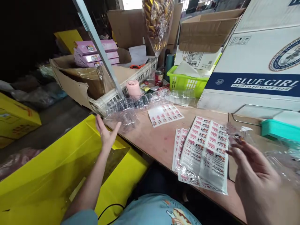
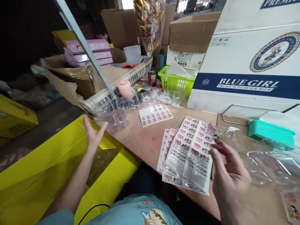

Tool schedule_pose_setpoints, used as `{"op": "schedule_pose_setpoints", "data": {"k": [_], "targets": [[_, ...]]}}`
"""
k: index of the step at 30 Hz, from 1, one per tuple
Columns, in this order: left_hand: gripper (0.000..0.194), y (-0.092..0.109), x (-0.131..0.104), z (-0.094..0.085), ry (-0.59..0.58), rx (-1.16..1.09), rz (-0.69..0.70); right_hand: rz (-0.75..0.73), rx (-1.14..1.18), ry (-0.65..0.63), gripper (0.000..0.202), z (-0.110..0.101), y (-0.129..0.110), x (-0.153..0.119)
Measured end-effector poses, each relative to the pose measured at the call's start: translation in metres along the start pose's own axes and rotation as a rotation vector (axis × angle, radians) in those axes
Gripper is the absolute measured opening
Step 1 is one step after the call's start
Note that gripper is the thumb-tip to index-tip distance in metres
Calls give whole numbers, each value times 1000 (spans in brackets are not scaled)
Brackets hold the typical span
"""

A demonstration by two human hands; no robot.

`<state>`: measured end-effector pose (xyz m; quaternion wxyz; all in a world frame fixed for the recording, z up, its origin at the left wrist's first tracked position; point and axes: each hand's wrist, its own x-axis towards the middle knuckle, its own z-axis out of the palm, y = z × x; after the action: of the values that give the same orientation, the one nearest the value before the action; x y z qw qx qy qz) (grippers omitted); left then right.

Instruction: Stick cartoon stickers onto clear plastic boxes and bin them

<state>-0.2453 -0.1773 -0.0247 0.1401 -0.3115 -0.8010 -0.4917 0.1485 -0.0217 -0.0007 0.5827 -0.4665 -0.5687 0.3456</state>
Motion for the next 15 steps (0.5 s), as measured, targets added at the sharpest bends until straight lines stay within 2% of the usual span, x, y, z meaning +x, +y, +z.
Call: {"op": "schedule_pose_setpoints", "data": {"k": [1,3,6,9,12,15], "targets": [[97,-11,1,4,-95,-38,-57,33,50,-53,36,7,4,-4],[94,-15,-9,25,-269,-142,-100,115,155,-169,46,23,10,-12],[93,5,-33,70,-347,-266,21,104,182,-332,49,42,11,-21],[75,32,-42,106,-433,-385,73,71,146,-397,49,47,9,-24],[65,49,-39,124,-517,-622,-16,47,107,-402,49,43,11,-21],[73,56,-40,130,-560,-846,-108,-17,57,-407,51,47,15,-15]]}}
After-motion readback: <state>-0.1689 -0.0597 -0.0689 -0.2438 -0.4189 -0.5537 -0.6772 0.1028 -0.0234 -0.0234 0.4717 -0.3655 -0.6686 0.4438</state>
